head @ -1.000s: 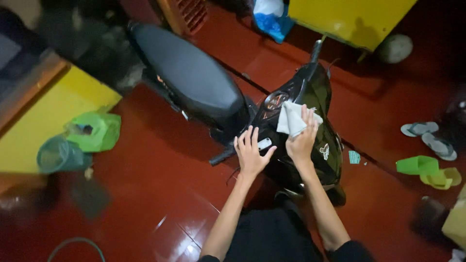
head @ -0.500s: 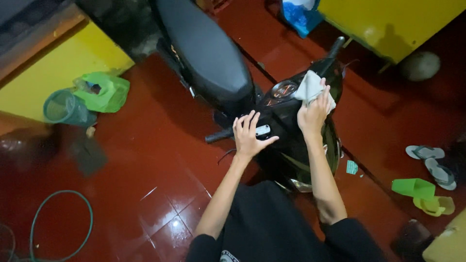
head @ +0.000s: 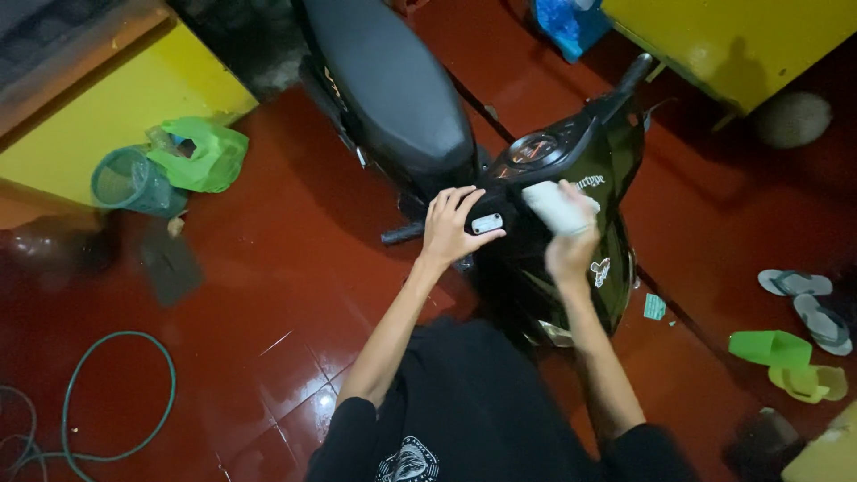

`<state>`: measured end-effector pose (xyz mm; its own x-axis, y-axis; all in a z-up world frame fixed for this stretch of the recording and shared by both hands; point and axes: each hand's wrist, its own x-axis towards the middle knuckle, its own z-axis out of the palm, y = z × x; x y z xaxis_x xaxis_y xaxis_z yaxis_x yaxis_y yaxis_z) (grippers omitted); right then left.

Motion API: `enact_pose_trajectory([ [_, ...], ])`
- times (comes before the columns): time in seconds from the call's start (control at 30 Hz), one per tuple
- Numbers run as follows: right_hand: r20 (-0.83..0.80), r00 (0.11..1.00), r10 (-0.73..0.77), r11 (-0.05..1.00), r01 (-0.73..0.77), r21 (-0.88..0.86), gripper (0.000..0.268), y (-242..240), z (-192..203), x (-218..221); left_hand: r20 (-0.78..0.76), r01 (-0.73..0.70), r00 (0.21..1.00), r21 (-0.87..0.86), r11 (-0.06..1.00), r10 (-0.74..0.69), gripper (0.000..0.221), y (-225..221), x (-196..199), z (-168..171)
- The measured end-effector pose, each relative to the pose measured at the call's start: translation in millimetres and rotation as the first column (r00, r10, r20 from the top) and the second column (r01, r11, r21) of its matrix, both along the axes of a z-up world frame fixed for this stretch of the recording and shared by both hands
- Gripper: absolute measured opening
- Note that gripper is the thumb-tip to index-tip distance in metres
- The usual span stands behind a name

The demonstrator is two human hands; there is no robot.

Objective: The person cleans a black scooter using a white cloth. They wipe the front dashboard, handlebars, and the seat area. The person moves between the front and rear sections of the scooter to clean different surfaces.

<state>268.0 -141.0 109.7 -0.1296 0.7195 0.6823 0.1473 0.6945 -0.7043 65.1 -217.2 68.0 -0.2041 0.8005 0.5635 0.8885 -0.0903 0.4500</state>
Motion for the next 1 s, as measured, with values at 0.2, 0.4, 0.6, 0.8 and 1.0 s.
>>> enact_pose_trajectory([
  [0.2, -0.297, 0.771, -0.564, 0.790, 0.398, -0.467, 0.046, 117.7, -56.8, 54.2, 0.014, 0.063, 0.998, -0.189, 0.980, -0.061, 0.104, 10.7, -6.0, 7.6],
  [0.4, 0.110, 0.895, -0.433, 0.866, 0.447, -0.225, 0.039, 119.2, -28.1, 26.1, 0.006, 0.066, 0.998, -0.250, 0.966, -0.067, 0.098, 13.4, -7.3, 5.4],
  [0.6, 0.576, 0.776, -0.260, 0.958, 0.281, 0.053, 0.060, 58.2, 4.3, -14.0, -0.029, 0.056, 0.998, -0.213, 0.975, -0.063, 0.098, 18.0, -12.1, -5.9],
  [0.8, 0.536, 0.796, -0.282, 0.954, 0.290, 0.071, 0.078, 34.6, -20.7, -14.5, -0.016, 0.069, 0.997, -0.179, 0.981, -0.073, 0.093, 15.9, -11.0, -1.5],
  [1.0, 0.513, 0.790, -0.335, 0.938, 0.332, 0.102, 0.078, 34.7, -25.2, -18.1, -0.072, 0.021, 0.997, -0.166, 0.986, -0.033, 0.094, 20.6, -11.9, -9.6],
])
